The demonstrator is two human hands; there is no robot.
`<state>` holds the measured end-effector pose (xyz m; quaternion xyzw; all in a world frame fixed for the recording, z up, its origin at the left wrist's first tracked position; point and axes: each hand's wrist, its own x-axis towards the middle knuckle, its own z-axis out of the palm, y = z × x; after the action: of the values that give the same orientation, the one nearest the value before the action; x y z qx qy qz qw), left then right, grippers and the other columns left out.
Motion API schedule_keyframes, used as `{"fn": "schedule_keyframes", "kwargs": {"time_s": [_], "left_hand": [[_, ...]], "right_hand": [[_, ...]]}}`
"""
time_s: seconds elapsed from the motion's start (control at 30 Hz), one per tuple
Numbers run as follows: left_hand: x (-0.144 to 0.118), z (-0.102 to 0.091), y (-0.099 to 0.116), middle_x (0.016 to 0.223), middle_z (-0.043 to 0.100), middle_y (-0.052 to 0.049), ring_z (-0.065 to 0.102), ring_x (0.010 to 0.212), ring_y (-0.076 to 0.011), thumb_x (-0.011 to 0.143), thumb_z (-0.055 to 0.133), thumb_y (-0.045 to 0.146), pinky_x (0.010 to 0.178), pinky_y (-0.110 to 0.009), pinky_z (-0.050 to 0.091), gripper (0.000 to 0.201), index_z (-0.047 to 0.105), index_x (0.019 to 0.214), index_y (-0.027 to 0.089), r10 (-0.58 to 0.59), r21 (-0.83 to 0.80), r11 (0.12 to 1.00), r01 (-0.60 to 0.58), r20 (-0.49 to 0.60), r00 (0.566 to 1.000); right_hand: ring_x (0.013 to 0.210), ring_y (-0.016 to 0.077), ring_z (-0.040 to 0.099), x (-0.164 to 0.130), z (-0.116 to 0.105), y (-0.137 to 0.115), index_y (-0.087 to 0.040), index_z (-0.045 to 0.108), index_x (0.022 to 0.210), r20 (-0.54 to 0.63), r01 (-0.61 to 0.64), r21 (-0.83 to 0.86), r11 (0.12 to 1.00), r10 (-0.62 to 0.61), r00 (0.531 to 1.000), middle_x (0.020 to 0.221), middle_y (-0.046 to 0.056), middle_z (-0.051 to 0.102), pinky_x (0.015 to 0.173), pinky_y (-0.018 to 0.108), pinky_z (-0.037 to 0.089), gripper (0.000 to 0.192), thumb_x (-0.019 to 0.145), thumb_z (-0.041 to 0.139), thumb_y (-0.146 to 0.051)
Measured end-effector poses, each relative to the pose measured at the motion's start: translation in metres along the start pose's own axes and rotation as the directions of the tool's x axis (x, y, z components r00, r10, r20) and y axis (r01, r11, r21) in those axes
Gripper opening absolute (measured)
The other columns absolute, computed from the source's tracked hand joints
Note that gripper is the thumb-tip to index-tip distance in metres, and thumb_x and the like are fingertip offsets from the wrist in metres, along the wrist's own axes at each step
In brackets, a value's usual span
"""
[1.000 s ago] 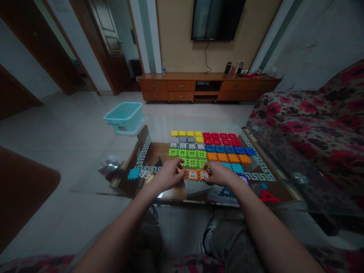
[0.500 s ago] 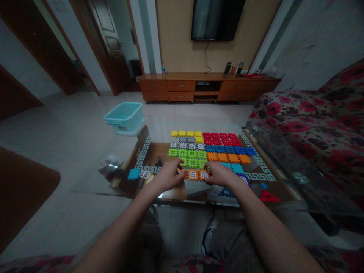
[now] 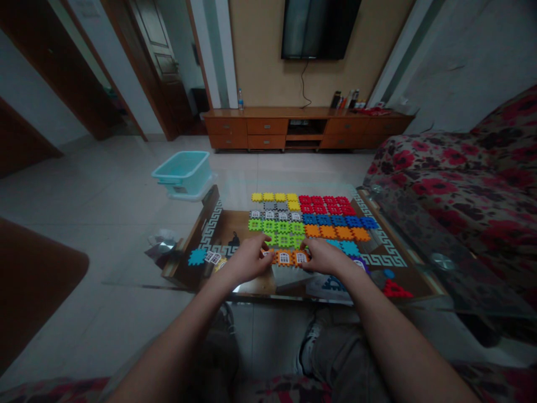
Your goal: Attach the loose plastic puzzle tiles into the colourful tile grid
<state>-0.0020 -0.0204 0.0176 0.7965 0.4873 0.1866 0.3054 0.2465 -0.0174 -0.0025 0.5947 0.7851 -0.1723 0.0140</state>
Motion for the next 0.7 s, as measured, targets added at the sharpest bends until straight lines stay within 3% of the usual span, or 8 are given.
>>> {"fn": "schedule_keyframes", "kwargs": {"time_s": [0.1, 0.23, 0.4, 0.7], "left_hand": [[0.000, 0.001, -0.002, 0.104, 0.072, -0.012, 0.069, 0.082, -0.0217, 0.088, 0.055, 0.036, 0.070, -0.032, 0.053, 0.039, 0.059, 0.120, 0.014, 0.010, -0.003, 1.000, -0.010, 0.000, 1.000], [0.000, 0.002, -0.003, 0.105, 0.072, -0.013, 0.070, 0.082, -0.0218, 0.088, 0.055, 0.037, 0.070, -0.032, 0.053, 0.040, 0.058, 0.120, 0.014, 0.008, -0.010, 1.000, -0.008, 0.000, 1.000], [0.000, 0.002, -0.004, 0.106, 0.071, -0.013, 0.069, 0.083, -0.0218, 0.089, 0.054, 0.039, 0.071, -0.032, 0.053, 0.041, 0.058, 0.121, 0.014, 0.017, -0.002, 1.000, -0.017, 0.004, 1.000], [-0.001, 0.002, -0.006, 0.102, 0.072, -0.012, 0.069, 0.083, -0.0224, 0.090, 0.054, 0.039, 0.072, -0.033, 0.052, 0.041, 0.057, 0.123, 0.015, 0.028, 0.024, 0.999, -0.029, 0.025, 0.999]], "right_hand": [[0.077, 0.0223, 0.064, 0.000, -0.001, 0.000, -0.016, 0.066, 0.094, 0.006, 0.007, 0.003, 1.000, -0.007, 1.000, 0.090, 0.010, 0.072, 0.060, 0.027, 0.037, 0.026, 0.075, 0.069, -0.033], [0.084, 0.0225, 0.065, 0.001, -0.003, 0.002, -0.015, 0.064, 0.109, -0.025, -0.030, 0.042, 0.999, 0.031, 0.999, 0.098, 0.012, 0.071, 0.066, 0.027, 0.040, 0.034, 0.082, 0.063, -0.035], [0.092, 0.0233, 0.064, 0.003, -0.004, 0.007, -0.013, 0.064, 0.111, -0.087, -0.062, 0.042, 0.997, 0.065, 0.994, 0.105, 0.014, 0.070, 0.075, 0.028, 0.041, 0.028, 0.086, 0.055, -0.024], [0.081, 0.0208, 0.064, 0.004, 0.002, 0.010, -0.014, 0.065, 0.106, 0.004, -0.020, 0.067, 0.998, 0.019, 1.000, 0.097, 0.011, 0.071, 0.064, 0.025, 0.040, 0.033, 0.076, 0.067, -0.027]]}}
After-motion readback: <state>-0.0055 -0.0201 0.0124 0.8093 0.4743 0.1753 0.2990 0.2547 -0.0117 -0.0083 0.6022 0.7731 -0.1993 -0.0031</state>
